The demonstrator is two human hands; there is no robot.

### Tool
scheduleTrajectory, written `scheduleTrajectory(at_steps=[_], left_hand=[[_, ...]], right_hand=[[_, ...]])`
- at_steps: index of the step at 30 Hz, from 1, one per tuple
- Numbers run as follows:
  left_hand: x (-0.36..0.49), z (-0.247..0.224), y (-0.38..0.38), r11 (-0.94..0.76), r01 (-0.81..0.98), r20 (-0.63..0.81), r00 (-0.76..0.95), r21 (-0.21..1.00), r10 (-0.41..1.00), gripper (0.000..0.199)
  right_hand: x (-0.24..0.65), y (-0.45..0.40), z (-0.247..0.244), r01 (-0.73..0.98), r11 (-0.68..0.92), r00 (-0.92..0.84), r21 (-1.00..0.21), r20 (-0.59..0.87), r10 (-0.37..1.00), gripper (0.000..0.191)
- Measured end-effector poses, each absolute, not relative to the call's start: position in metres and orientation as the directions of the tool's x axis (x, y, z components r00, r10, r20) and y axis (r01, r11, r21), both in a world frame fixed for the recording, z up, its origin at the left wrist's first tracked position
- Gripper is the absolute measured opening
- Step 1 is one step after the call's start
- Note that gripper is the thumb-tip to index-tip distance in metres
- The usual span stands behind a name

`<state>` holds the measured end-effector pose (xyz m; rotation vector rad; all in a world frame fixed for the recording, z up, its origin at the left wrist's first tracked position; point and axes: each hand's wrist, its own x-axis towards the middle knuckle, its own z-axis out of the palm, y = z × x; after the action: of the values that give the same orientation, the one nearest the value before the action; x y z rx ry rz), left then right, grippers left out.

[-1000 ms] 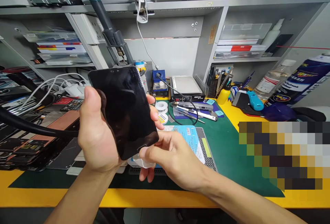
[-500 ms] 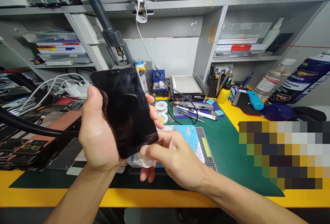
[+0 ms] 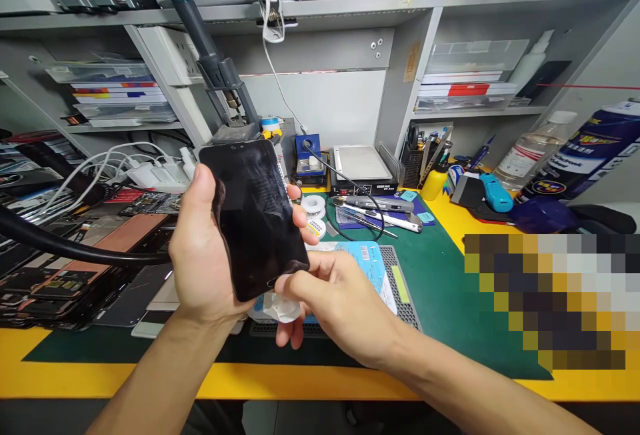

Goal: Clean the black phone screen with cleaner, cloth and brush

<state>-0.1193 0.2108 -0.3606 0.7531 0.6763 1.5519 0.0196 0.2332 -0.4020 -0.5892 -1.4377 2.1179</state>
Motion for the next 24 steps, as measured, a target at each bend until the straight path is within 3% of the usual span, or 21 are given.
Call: scheduleTrajectory(at_steps=[15, 24], left_hand=[[-0.1179, -0.362, 0.2126, -0.081, -0.642, 0.055, -0.061, 0.763, 0.997, 0.069], [-0.1201, -0.3607, 0.213, -0.057, -0.639, 0.071, -0.003, 0.767, 0.997, 0.071]], right_hand=[[0.0198, 0.2333, -0.3989, -0.16, -0.328, -0.767, -0.931, -0.092, 0.635, 0.027], [0.0262, 0.2354, -0.4038, -0.206, -0.335, -0.815, -0.919, -0.027, 0.578, 0.022]])
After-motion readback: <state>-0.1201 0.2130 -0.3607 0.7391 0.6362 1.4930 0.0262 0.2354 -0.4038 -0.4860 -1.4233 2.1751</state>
